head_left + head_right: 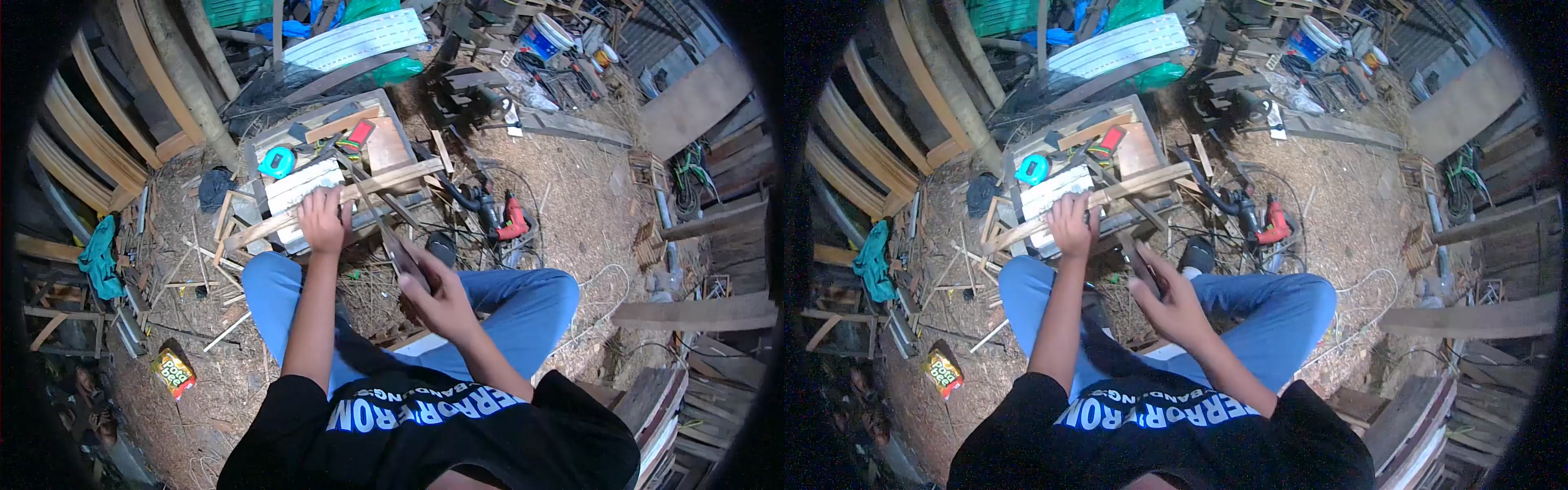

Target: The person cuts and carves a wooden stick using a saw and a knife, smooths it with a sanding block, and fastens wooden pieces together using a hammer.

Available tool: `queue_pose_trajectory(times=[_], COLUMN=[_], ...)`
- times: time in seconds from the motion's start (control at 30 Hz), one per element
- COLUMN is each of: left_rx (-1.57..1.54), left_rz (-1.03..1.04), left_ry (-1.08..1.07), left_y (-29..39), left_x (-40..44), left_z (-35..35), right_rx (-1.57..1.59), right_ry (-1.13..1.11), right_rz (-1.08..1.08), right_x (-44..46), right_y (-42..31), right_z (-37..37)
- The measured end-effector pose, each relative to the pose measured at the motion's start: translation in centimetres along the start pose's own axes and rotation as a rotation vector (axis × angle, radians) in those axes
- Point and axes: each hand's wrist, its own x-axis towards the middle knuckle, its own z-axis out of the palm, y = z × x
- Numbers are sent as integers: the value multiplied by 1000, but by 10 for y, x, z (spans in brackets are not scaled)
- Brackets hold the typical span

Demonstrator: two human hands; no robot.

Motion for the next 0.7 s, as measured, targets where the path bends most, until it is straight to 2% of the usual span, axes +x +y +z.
queue_pose_trajectory(times=[0.1, 0.17, 0.2, 0.27, 0.37, 0.5, 0.6, 0.7], left_rx=[-12, 8, -29, -15, 9, 12, 14, 30], left_rz=[-17, -6, -15, -17, -27, -34, -41, -44], left_ry=[-7, 5, -9, -3, -30, -29, -3, -16], left_y=[6, 6, 4, 5, 7, 6, 7, 8], left_x=[-1, 3, 3, 3, 2, 2, 1, 0], left_z=[-4, -6, -6, -5, -7, -7, -4, -7], right_rx=[35, -122, -208, -161, -38, 54, -2, -50], right_ry=[27, 93, 66, 86, 186, 264, 267, 249], right_rz=[131, -127, -161, -53, -4, -6, -43, -241], right_x=[8, 6, -3, -19, -25, -26, -4, 21], right_y=[-40, 12, 37, 104, 133, 119, 123, 125], right_z=[6, 7, 5, 5, 1, 0, 2, 10])
